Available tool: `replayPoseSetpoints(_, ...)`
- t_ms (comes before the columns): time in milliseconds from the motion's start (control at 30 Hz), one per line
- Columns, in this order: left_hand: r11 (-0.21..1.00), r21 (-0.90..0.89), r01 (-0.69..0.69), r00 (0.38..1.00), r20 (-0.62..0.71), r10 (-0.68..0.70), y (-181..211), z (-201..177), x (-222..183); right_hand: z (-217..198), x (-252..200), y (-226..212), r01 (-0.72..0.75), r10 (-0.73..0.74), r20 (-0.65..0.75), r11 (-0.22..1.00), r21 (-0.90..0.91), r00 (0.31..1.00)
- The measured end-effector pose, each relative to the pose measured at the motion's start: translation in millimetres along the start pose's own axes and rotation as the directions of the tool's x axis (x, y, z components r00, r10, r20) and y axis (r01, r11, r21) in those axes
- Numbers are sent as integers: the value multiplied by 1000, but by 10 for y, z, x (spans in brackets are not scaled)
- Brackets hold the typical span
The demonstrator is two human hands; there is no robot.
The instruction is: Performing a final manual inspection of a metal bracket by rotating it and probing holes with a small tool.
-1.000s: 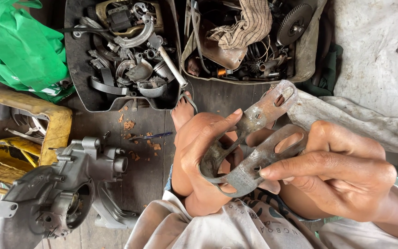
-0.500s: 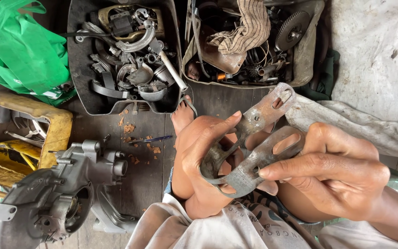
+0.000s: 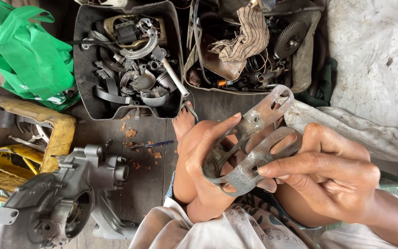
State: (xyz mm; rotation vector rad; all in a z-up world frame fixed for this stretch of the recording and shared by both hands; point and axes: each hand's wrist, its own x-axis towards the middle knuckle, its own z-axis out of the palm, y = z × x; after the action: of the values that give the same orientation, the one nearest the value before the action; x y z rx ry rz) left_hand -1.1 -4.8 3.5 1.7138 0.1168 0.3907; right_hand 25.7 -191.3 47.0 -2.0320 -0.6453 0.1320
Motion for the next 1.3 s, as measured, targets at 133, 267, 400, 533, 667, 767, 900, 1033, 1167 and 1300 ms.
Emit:
replayPoseSetpoints(133, 999, 23, -32, 999, -13, 32, -12, 11, -5, -20, 40, -41, 37, -38, 19, 999, 27, 999)
replayPoseSetpoints(267, 998, 58, -15, 999, -29, 17, 24, 29, 4, -71, 13, -41, -12, 14, 48, 999, -39, 999)
replayPoseSetpoints(400, 990, 122, -73, 997, 19, 71, 47, -21, 34, -93, 3, -40, -54, 56, 45, 997, -54, 997)
replayPoseSetpoints(533, 993, 91, -75, 994, 81, 67, 71, -56, 37, -102, 22, -41, -95, 96, 10, 992, -87, 995)
replayPoseSetpoints(667, 993, 98, -71, 994, 86, 63, 60, -58, 37, -73, 52, -35, -88, 85, -44, 993, -72, 995)
replayPoseSetpoints(767, 993, 102, -61, 996, 65, 54, 47, -57, 28, -62, 73, -61, -90, 86, -41, 991, -102, 995)
replayPoseSetpoints(900, 984, 128, -122, 989, 102, 110, 31, -98, 66, -61, 69, -48, -89, 84, -43, 988, -126, 996)
replayPoseSetpoints(1033, 999, 25, -46, 993, 114, 43, 40, -68, 25, -86, 59, -29, -91, 89, -25, 987, -136, 996)
replayPoseSetpoints(1167, 935, -319, 154, 971, 226, -83, -10, -43, -35, -156, -52, 68, -82, 81, -89, 997, -5, 993)
replayPoseSetpoints(1300, 908, -350, 229, 941, 319, -114, 9, -123, -10, -157, -2, 14, -77, 79, -106, 997, 23, 991)
